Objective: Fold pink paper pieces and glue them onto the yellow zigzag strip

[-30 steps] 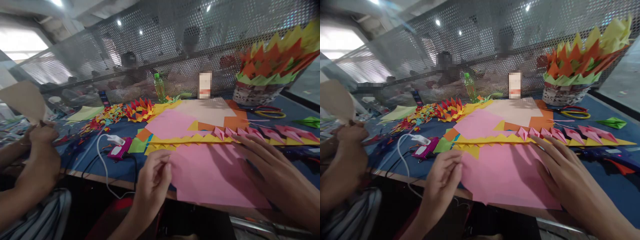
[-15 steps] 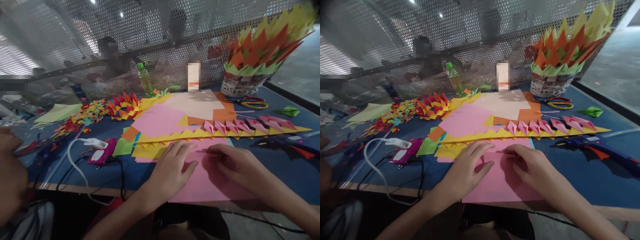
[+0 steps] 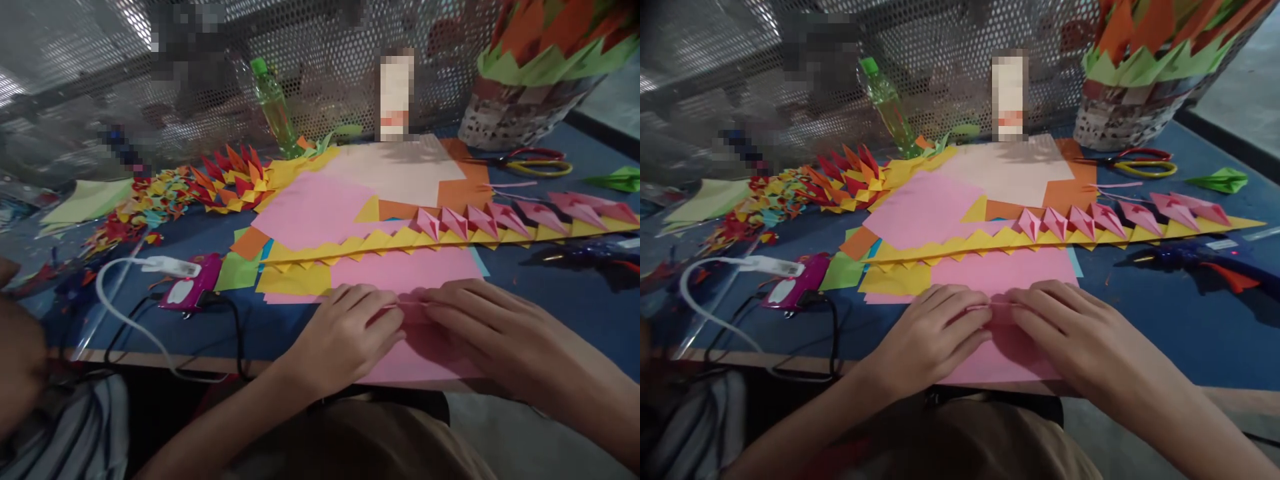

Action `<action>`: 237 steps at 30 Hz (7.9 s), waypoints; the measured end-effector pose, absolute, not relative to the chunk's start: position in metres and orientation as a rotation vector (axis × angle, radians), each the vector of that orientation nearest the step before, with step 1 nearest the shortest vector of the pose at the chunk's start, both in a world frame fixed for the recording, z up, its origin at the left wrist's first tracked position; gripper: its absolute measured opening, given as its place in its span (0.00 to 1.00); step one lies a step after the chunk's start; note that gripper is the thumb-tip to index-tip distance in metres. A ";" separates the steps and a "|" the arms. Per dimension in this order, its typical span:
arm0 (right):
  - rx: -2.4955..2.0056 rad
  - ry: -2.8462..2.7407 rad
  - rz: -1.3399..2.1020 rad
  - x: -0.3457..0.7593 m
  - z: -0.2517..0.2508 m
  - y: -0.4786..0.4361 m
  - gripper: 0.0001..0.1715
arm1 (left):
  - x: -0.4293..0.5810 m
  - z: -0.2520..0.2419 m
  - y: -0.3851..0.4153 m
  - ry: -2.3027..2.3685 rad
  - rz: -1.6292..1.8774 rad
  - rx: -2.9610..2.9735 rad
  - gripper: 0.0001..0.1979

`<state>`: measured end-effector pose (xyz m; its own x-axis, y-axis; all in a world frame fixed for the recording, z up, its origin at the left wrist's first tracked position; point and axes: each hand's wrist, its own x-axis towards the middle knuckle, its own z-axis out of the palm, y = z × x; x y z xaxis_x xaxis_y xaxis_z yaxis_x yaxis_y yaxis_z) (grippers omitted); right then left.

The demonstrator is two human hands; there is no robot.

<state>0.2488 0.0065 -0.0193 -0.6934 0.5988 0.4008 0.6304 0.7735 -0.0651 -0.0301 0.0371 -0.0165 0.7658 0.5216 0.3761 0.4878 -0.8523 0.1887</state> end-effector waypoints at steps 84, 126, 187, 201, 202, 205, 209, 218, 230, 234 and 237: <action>-1.293 -2.240 0.148 0.251 -0.022 -0.021 0.21 | -0.050 -0.014 0.034 0.835 0.638 2.688 0.15; -1.280 -2.177 0.073 0.247 -0.036 -0.027 0.20 | -0.037 -0.003 0.008 1.449 0.612 2.952 0.17; -0.901 -2.510 0.130 0.263 -0.038 -0.046 0.32 | -0.001 -0.005 0.027 1.009 0.580 2.409 0.03; -1.007 -2.367 0.400 0.263 -0.038 -0.050 0.30 | 0.003 -0.003 0.027 1.049 0.517 2.432 0.04; -1.007 -2.359 0.405 0.263 -0.039 -0.050 0.29 | 0.003 -0.003 0.027 1.050 0.516 2.433 0.04; -1.000 -2.350 0.423 0.263 -0.039 -0.050 0.28 | 0.003 -0.003 0.027 1.059 0.501 2.438 0.04; -0.988 -2.410 0.344 0.262 -0.039 -0.050 0.32 | 0.003 -0.003 0.026 1.055 0.493 2.441 0.04; -0.939 -2.470 0.201 0.259 -0.036 -0.048 0.31 | 0.003 -0.002 0.029 1.048 0.469 2.431 0.05; -0.904 -2.516 0.254 0.262 -0.034 -0.048 0.28 | -0.027 -0.005 -0.002 0.929 0.573 2.913 0.04; -0.892 -2.527 0.228 0.263 -0.036 -0.046 0.28 | -0.031 -0.005 -0.004 0.960 0.622 2.918 0.07; -0.871 -2.515 0.188 0.260 -0.041 -0.042 0.23 | -0.026 -0.009 -0.007 0.903 0.724 2.918 0.10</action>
